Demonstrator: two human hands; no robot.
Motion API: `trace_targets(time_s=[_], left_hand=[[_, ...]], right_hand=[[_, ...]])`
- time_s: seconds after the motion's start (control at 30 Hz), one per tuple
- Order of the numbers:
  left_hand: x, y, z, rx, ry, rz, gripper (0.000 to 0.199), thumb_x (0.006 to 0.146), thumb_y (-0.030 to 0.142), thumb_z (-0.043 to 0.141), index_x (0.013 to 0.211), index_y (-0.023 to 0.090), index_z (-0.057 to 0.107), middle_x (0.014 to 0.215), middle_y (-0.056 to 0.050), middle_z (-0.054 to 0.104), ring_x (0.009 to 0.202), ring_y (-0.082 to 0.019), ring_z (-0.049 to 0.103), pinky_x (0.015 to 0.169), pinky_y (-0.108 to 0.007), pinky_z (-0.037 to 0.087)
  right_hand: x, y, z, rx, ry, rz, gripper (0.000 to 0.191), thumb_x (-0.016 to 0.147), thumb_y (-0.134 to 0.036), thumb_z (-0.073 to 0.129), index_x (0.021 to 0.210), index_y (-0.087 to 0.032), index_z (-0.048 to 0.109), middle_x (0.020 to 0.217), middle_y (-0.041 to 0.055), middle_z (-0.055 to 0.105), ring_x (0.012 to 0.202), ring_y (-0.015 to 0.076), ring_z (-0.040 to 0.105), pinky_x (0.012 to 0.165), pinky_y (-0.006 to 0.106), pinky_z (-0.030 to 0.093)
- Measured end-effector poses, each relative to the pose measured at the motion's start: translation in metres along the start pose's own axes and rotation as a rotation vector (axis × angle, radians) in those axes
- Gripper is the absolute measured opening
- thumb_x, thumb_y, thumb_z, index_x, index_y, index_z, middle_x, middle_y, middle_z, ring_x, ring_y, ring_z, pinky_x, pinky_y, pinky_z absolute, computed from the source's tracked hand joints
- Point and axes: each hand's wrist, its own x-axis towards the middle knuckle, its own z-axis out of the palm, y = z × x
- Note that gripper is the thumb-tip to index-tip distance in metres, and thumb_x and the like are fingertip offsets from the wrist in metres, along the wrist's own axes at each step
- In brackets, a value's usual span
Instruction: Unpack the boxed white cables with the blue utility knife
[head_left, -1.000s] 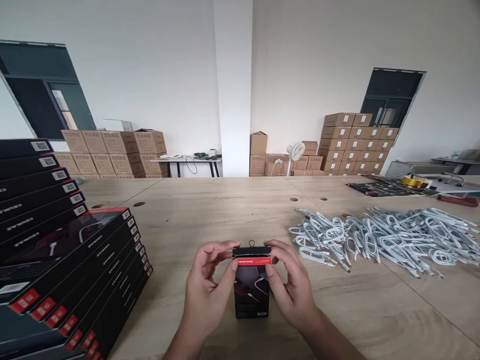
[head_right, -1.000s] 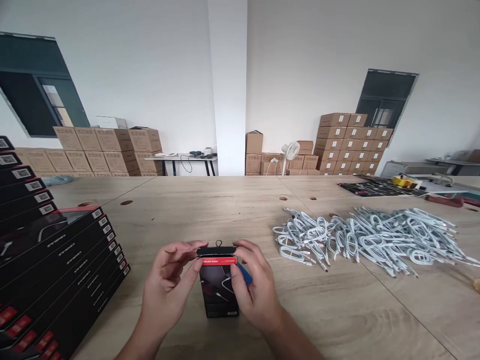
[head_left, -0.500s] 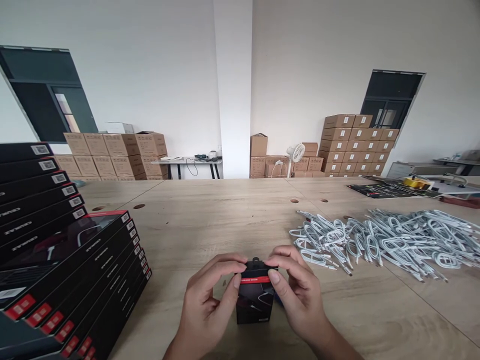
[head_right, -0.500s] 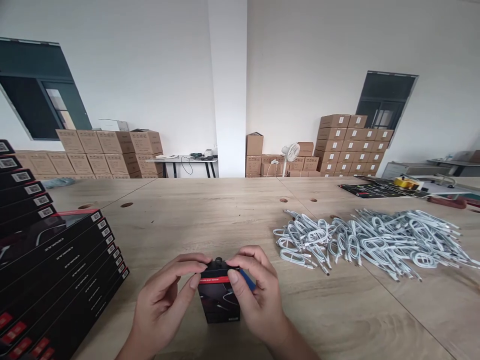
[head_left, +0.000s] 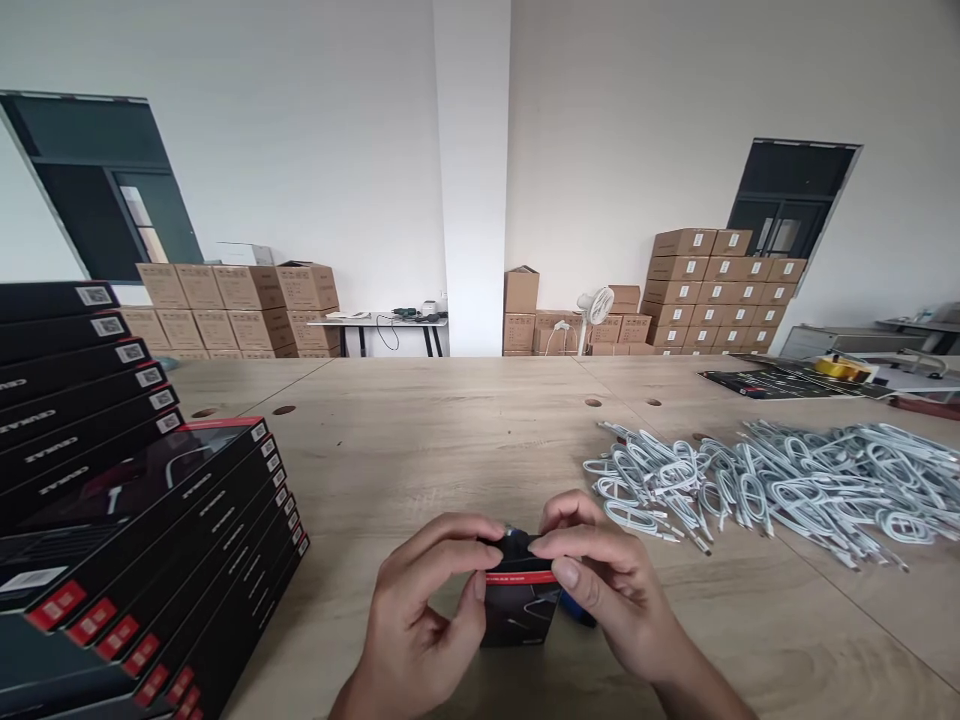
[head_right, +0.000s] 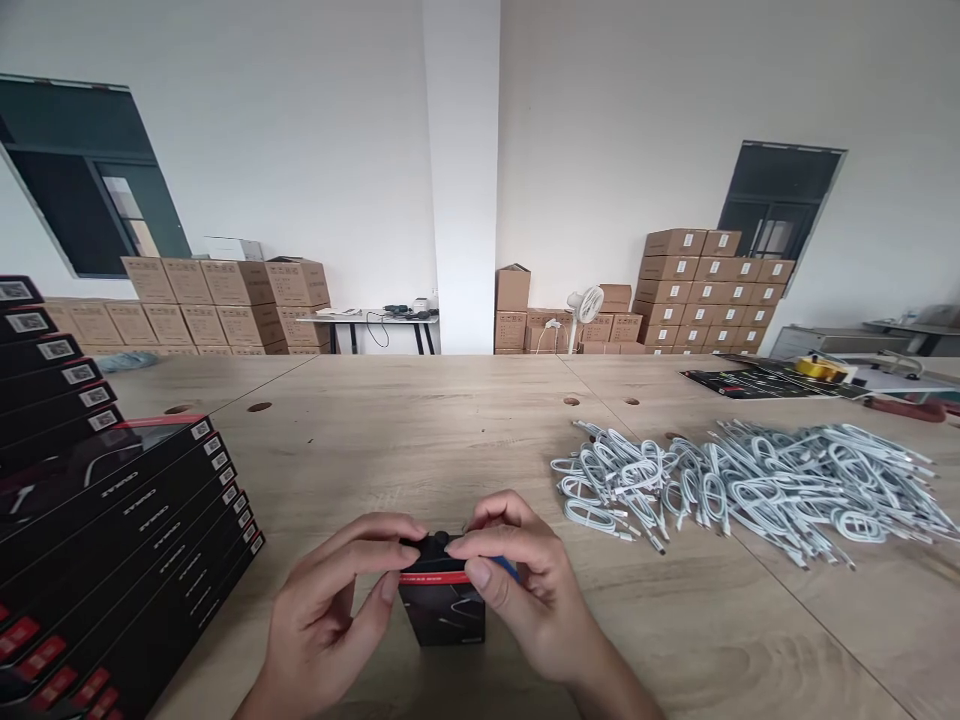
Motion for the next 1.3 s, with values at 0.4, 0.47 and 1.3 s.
trace_targets(time_s=[0.4, 0.47, 1.3], left_hand=[[-0.001, -0.008, -0.003, -0.275, -0.042, -0.266, 0.018, 0.089, 0.014, 0.066, 0.099, 0.027, 0.074, 0.113, -0.008, 0.074, 0.108, -0.022, 0.070, 0.091, -0.034, 0.057], [0.000, -0.009, -0.003, -0.322, -0.029, -0.338, 0.014, 0.091, 0.017, 0.065, 0.094, 0.026, 0.076, 0.111, -0.009, 0.075, 0.106, -0.021, 0.071, 0.087, -0.030, 0.058], [-0.009, -0.056, 0.015, -0.602, 0.566, -0.743, 0.059, 0.075, 0.039, 0.084, 0.129, 0.027, 0.064, 0.126, -0.009, 0.071, 0.109, -0.022, 0.070, 0.086, -0.030, 0.057]], right_hand=[[-0.002, -0.006, -0.011, -0.154, -0.090, 0.004, 0.026, 0.099, -0.025, 0.057, 0.117, -0.034, 0.073, 0.117, 0.0076, 0.067, 0.109, 0.0233, 0.065, 0.094, 0.040, 0.054], [-0.002, -0.005, -0.010, -0.184, -0.071, -0.009, 0.028, 0.099, -0.023, 0.055, 0.118, -0.035, 0.073, 0.114, 0.0068, 0.068, 0.108, 0.0223, 0.066, 0.092, 0.039, 0.055], [-0.015, 0.046, 0.006, -0.087, -0.077, 0.296, 0.071, 0.091, -0.029, 0.066, 0.155, -0.029, 0.037, 0.090, 0.0015, 0.071, 0.075, 0.0161, 0.066, 0.061, 0.026, 0.054]])
